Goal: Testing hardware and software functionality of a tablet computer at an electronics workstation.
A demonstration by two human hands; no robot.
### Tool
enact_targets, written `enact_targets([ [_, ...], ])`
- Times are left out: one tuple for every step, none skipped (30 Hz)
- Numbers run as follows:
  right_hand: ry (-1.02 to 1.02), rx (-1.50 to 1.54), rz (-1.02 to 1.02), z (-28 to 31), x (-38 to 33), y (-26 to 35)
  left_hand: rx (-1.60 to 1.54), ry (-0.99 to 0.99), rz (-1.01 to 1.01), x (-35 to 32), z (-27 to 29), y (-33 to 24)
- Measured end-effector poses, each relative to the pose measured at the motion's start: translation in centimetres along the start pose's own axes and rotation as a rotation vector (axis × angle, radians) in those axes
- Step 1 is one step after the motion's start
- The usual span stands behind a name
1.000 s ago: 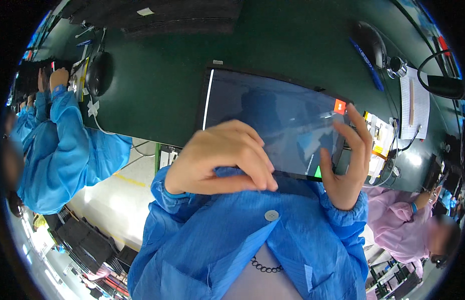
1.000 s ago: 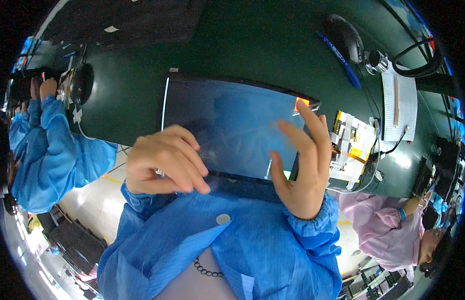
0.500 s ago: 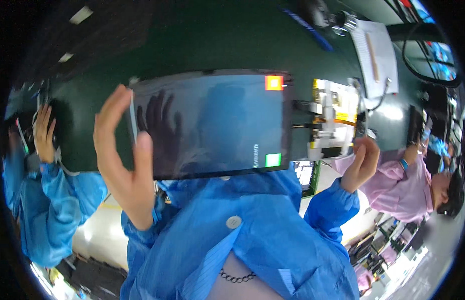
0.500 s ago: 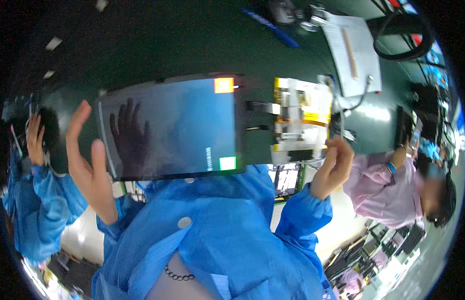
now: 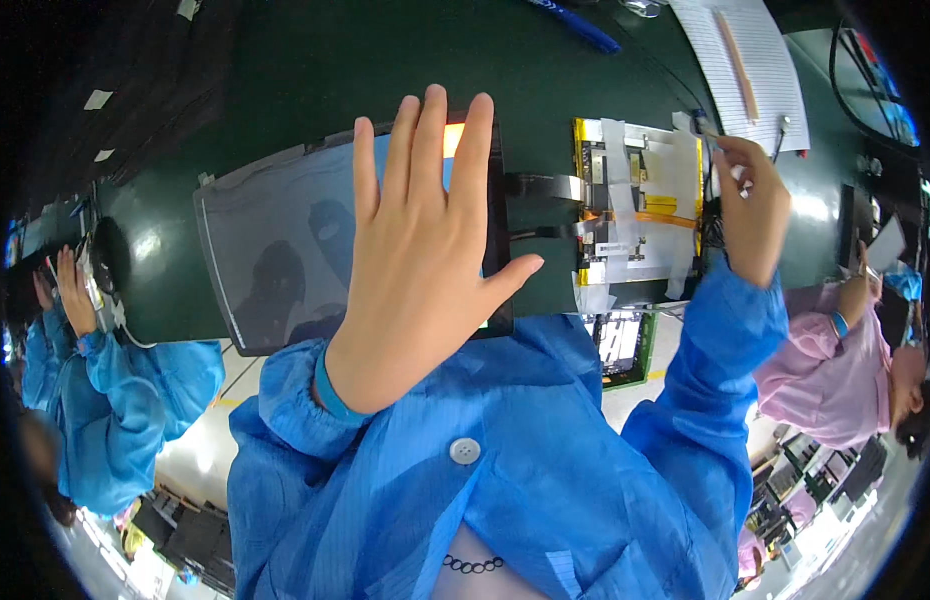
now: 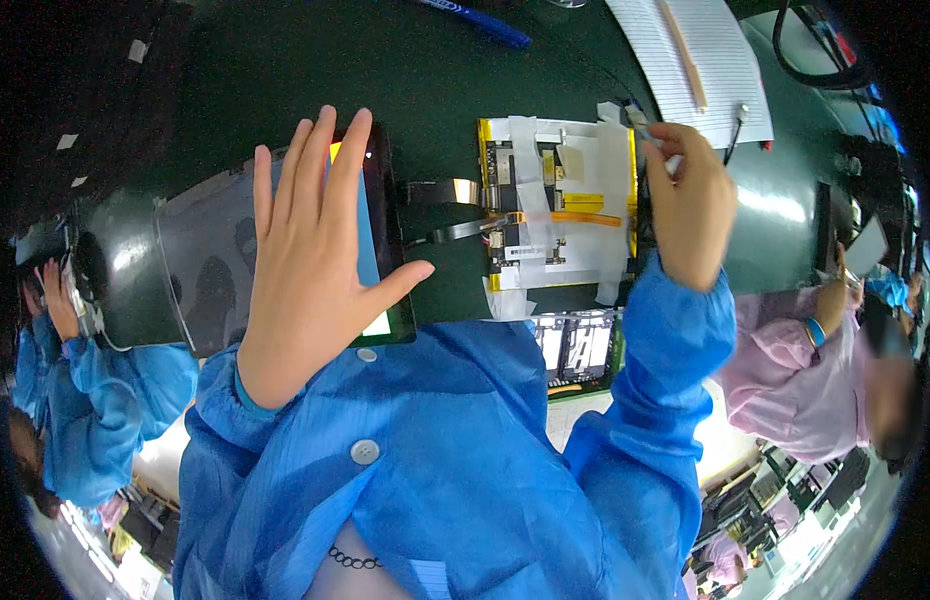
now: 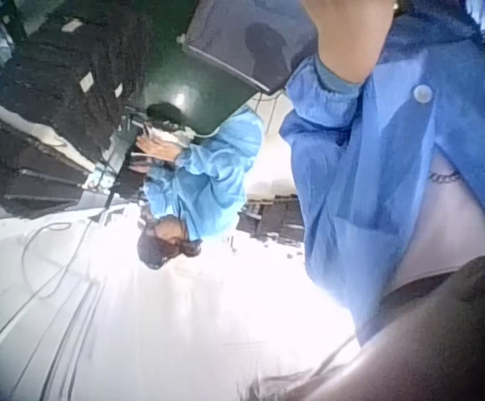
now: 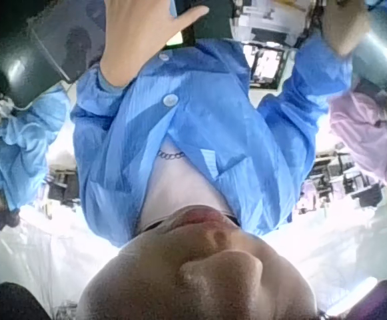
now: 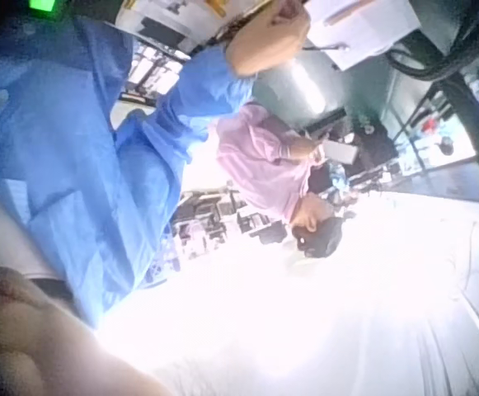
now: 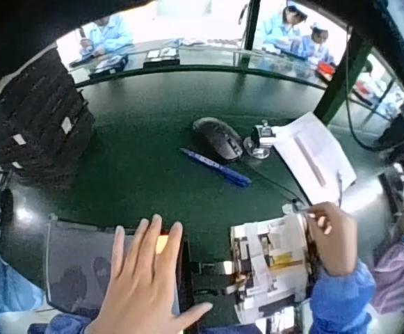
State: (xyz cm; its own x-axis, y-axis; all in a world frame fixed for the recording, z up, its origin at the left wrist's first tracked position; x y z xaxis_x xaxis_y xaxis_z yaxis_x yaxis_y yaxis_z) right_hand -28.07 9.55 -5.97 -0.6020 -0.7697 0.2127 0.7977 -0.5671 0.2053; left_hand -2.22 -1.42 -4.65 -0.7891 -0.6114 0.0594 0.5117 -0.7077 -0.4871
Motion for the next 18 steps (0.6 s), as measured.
enact_targets([
  [-0.081,0.094,0.050,1.2,-0.8,0.8,0.018,-0.004,0.010,0.1,-0.2,0.1],
  [-0.059,0.088,-0.031,2.9,-2.1,1.9,0.029,-0.006,0.014,0.3,-0.4,0.3],
  [-0.028,0.156,-0.086,4.0,-3.6,2.3,0.047,0.005,0.022,0.4,-0.3,0.1],
  [-0.028,0.204,0.055,4.4,-5.5,3.4,0.044,0.020,0.034,0.6,-0.3,0.1],
  [-0.028,0.251,0.191,4.6,-7.0,4.7,0.041,0.037,0.044,0.8,-0.2,0.0],
  [0.206,0.239,0.437,4.9,-7.3,7.3,0.052,0.048,0.044,0.8,-0.3,0.2],
  [0.172,0.309,0.520,3.7,-8.0,8.4,0.034,0.039,0.024,1.0,-0.5,0.1],
  [0.189,0.349,0.524,2.5,-8.3,9.3,0.015,0.032,0.005,1.1,-0.6,0.1],
  [0.179,0.292,0.554,1.4,-8.2,10.1,0.019,0.042,0.008,1.0,-0.5,0.1],
  [0.153,0.312,0.523,0.2,-8.1,10.6,0.030,0.046,0.018,1.1,-0.4,0.1],
  [0.174,0.312,0.511,-0.5,-8.0,10.8,0.042,0.048,0.028,1.1,-0.4,0.1],
  [0.197,0.310,0.500,-1.1,-8.0,10.9,0.043,0.056,0.027,1.2,-0.4,0.0],
  [0.199,0.313,0.494,-1.5,-8.0,11.0,0.034,0.057,0.026,1.2,-0.5,-0.1],
  [0.183,0.325,0.497,-1.8,-8.2,11.1,0.025,0.058,0.026,1.3,-0.5,-0.2],
  [0.167,0.341,0.504,-1.9,-8.2,11.2,0.027,0.062,0.029,1.3,-0.4,-0.3],
  [0.171,0.344,0.503,-1.9,-8.2,11.2,0.027,0.075,0.028,1.2,-0.4,-0.4],
  [0.174,0.347,0.500,-1.8,-8.1,11.2,0.026,0.086,0.027,1.2,-0.3,-0.4],
  [0.177,0.352,0.499,-1.8,-8.0,11.2,0.029,0.088,0.032,1.0,-0.2,-0.4],
])
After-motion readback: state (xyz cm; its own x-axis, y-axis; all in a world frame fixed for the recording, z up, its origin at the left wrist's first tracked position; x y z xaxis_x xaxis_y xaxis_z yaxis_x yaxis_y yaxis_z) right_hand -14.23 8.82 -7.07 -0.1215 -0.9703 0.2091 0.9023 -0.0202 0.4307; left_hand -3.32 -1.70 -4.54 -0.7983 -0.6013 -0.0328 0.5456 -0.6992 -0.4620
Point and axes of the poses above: each hand's wrist, its own x-axis towards the middle knuckle, its own z-axis out of the back of the hand, y = z × x, the point moved 3 cm from there along x, towards the middle knuckle, and after that the axes turned 10 degrees about -x, right-handed, at the moved point
